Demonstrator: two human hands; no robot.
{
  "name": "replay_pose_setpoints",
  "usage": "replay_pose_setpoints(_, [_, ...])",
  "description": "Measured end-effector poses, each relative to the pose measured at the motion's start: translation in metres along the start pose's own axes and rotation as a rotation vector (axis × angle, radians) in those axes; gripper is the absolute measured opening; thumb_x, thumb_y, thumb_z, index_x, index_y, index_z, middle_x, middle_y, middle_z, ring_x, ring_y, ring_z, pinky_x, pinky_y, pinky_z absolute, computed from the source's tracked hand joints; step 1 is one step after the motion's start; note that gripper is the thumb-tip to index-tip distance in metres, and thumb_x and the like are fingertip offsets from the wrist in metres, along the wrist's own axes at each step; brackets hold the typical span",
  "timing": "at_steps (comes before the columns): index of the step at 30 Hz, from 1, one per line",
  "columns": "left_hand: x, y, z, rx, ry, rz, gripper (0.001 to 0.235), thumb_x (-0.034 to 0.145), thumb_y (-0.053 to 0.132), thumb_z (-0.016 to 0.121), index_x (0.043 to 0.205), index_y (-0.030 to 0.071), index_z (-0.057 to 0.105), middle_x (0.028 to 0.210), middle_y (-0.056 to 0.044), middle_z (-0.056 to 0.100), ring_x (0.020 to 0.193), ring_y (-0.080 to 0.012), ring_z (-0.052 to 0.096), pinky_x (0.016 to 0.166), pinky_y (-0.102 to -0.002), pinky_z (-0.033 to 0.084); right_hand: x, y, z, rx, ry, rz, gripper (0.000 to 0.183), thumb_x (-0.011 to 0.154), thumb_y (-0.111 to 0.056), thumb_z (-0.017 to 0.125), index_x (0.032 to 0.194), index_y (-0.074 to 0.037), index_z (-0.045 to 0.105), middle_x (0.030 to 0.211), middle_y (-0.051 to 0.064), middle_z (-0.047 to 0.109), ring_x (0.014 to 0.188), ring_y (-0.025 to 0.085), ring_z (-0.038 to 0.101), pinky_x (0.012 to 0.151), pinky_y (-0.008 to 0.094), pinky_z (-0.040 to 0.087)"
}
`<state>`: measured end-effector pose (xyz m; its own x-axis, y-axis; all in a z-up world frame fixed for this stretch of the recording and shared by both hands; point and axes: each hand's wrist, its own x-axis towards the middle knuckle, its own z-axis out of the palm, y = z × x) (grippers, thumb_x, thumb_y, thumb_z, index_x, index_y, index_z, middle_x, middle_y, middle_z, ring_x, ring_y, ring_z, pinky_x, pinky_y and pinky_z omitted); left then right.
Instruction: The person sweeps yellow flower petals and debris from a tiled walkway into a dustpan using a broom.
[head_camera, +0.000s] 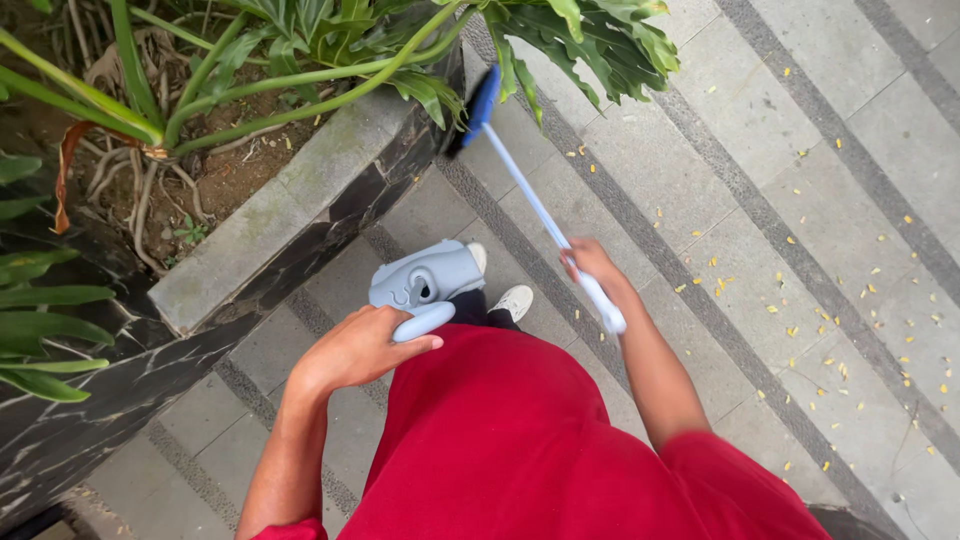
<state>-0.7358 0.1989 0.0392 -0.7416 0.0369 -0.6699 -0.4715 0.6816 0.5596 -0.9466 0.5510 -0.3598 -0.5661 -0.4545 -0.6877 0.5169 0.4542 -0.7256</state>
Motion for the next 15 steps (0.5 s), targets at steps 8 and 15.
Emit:
replay_pose_setpoints(8, [0.052, 0.027, -0.037, -0.017, -0.028, 0.042, 0.051, 0.084, 0.051, 0.069, 0.096, 0.001, 0.073, 0.066, -0.023, 0.066, 0.065, -0.0367, 0.069, 0.064, -0.048, 0.051, 0.007, -0.022, -0.062, 0.189, 0.176, 0.047, 0.028, 0.101, -0.021, 0.060, 0.082, -0.001, 0.064, 0.061, 0.002, 0.057, 0.046, 0.008, 0.049, 0.044, 0.027, 0.037])
replay_pose_setpoints(15, [0.139, 0.038, -0.058, 0.021, -0.138, 0.245, 0.054, 0.086, 0.052, 0.068, 0.090, -0.002, 0.072, 0.070, -0.022, 0.067, 0.070, -0.0370, 0.069, 0.067, -0.046, 0.052, -0.129, 0.006, -0.137, -0.537, 0.490, 0.363, 0.026, 0.088, -0.017, 0.072, 0.103, 0.003, 0.076, 0.061, 0.012, 0.069, 0.048, 0.019, 0.067, 0.050, 0.035, 0.053])
